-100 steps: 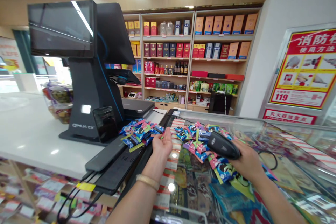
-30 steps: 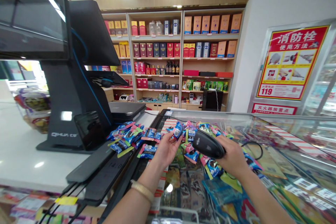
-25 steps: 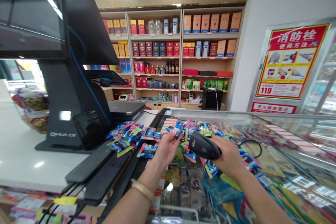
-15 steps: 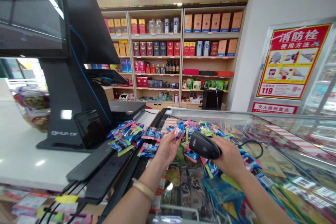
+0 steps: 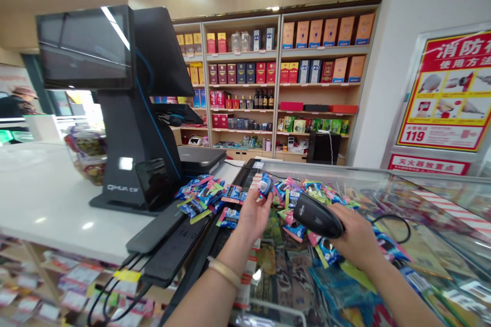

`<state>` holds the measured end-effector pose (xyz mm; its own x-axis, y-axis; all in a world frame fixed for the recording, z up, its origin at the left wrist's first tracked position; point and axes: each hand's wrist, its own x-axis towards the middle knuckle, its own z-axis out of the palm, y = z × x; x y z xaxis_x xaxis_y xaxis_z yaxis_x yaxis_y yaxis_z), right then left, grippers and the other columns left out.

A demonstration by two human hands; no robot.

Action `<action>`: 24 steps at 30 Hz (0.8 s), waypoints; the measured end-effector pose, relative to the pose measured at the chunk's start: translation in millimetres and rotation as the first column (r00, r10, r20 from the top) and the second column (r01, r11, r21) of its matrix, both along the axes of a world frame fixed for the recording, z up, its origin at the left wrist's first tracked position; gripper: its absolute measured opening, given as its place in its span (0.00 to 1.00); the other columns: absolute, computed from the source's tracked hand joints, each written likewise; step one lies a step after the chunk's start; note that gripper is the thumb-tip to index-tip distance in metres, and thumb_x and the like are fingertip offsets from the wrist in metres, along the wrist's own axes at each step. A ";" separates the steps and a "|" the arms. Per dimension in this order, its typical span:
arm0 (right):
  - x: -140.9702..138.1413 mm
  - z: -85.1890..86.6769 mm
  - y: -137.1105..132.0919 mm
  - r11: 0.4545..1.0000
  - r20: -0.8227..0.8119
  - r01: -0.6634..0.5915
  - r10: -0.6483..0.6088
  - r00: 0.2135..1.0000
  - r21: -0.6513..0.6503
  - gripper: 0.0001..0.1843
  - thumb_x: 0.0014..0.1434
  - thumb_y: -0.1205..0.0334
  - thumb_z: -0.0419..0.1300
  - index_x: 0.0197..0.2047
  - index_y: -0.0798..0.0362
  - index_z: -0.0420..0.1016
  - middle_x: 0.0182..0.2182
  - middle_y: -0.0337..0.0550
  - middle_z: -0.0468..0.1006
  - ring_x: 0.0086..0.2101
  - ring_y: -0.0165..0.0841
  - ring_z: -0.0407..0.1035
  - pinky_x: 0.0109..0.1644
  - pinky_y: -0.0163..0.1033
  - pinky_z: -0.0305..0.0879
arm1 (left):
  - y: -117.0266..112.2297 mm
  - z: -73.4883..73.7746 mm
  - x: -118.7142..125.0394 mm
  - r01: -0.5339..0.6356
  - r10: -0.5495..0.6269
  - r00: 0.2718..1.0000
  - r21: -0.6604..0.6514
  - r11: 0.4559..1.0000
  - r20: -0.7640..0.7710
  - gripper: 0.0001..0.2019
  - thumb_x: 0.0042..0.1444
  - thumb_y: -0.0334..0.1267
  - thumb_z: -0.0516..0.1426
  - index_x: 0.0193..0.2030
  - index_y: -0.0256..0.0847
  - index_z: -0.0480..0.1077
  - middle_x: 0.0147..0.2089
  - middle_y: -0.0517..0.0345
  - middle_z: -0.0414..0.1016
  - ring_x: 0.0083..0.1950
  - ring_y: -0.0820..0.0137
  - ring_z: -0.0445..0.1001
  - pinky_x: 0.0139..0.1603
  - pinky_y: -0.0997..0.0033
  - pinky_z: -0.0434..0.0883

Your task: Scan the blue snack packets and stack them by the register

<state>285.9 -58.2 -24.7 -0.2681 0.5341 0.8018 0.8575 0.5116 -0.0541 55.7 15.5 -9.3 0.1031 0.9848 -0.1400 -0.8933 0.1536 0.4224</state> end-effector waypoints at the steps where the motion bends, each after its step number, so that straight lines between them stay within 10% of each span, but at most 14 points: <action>1: 1.5 -0.6 0.5 1.000 -0.001 0.001 -0.001 1.000 0.003 0.14 0.47 0.67 0.54 0.39 0.50 0.72 0.31 0.42 0.76 0.31 0.35 0.72 0.33 0.35 0.64 | 2.9 2.2 -5.3 -0.025 0.025 0.999 -0.016 1.000 0.020 0.04 0.58 0.29 0.56 0.35 0.33 0.72 0.36 0.47 0.77 0.42 0.67 0.78 0.40 0.76 0.78; 10: 6.7 -5.1 3.0 1.000 -0.026 -0.003 0.004 1.000 0.022 0.10 0.49 0.65 0.55 0.36 0.50 0.72 0.30 0.42 0.76 0.30 0.35 0.72 0.32 0.36 0.65 | 31.5 12.1 -56.4 -0.260 0.270 0.963 -0.209 0.943 0.021 0.10 0.61 0.21 0.47 0.39 0.32 0.68 0.37 0.50 0.74 0.39 0.75 0.78 0.30 0.89 0.75; 24: 15.8 -4.2 5.2 0.993 -0.011 0.070 -0.069 0.998 0.090 0.10 0.52 0.61 0.54 0.38 0.51 0.72 0.33 0.45 0.78 0.34 0.38 0.73 0.35 0.38 0.68 | 15.3 4.5 -29.6 -0.255 0.239 0.948 -0.055 0.965 -0.209 0.05 0.55 0.24 0.54 0.37 0.34 0.68 0.30 0.56 0.74 0.27 0.77 0.74 0.28 0.81 0.74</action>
